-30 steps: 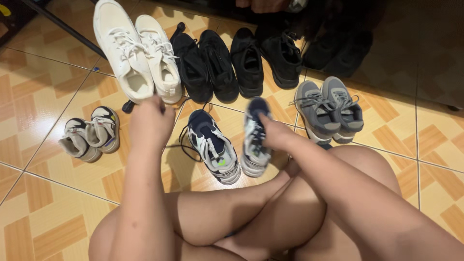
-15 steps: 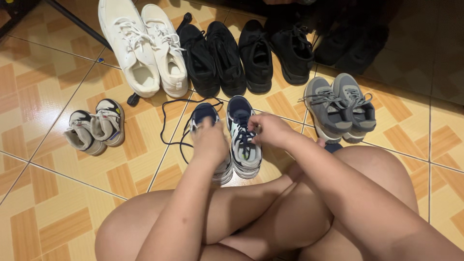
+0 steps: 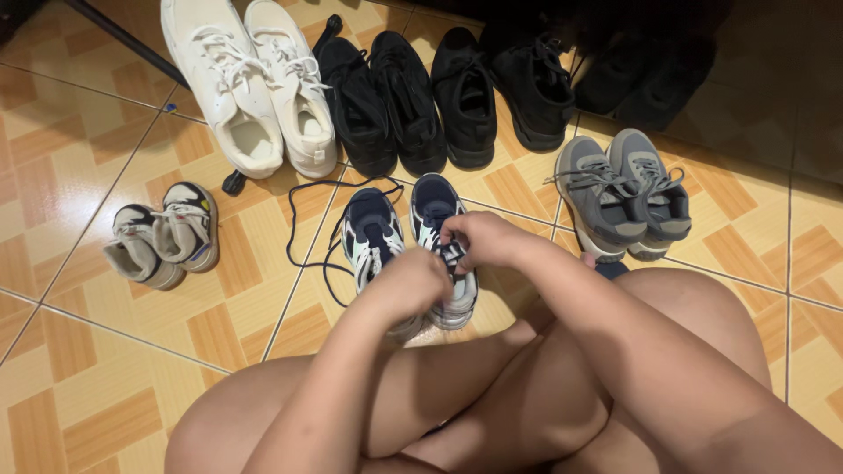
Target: The person sits on the floor and unlaces a pair of white and navy sneakers, then proceeds to re-lace them. The person handles the laces and shoes by hand, threading the laces through the eyelets and tying them.
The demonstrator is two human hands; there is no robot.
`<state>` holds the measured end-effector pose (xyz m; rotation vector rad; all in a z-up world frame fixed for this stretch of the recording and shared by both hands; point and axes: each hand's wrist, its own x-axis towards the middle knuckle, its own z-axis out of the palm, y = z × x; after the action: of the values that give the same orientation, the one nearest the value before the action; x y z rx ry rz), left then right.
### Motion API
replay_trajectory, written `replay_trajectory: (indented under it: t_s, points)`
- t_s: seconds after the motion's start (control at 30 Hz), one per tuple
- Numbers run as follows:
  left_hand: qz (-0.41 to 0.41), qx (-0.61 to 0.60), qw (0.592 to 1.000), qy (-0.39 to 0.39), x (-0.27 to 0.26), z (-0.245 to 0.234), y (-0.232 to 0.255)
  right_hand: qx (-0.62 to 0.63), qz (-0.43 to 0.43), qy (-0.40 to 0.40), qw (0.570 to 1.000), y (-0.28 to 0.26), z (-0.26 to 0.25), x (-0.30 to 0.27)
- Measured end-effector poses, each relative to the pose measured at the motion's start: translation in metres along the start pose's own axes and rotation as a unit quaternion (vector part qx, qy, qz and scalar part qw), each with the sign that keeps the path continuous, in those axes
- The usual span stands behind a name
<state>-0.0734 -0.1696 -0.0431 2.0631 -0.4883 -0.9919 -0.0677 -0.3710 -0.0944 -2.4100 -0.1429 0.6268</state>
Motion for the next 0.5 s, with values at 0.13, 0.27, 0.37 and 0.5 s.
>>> replay_trajectory:
  t_s: [0.13,0.27,0.37,0.5]
  points:
    - [0.070,0.082,0.988,-0.110,-0.050,0.000,0.018,0.001,-0.004,-0.022,1.000,0.008,0.000,0.004]
    - [0.190,0.019,0.969,-0.157,-0.063,-0.018,0.014,0.042,-0.030,-0.015,0.999,0.016,0.004,0.009]
    - [0.118,0.026,0.993,-0.009,-0.038,-0.021,0.004,0.014,-0.098,0.013,0.995,0.019,0.000,0.012]
    - [0.013,0.110,0.979,0.172,-0.001,-0.013,-0.010,-0.015,-0.049,-0.024,0.998,0.019,-0.010,0.010]
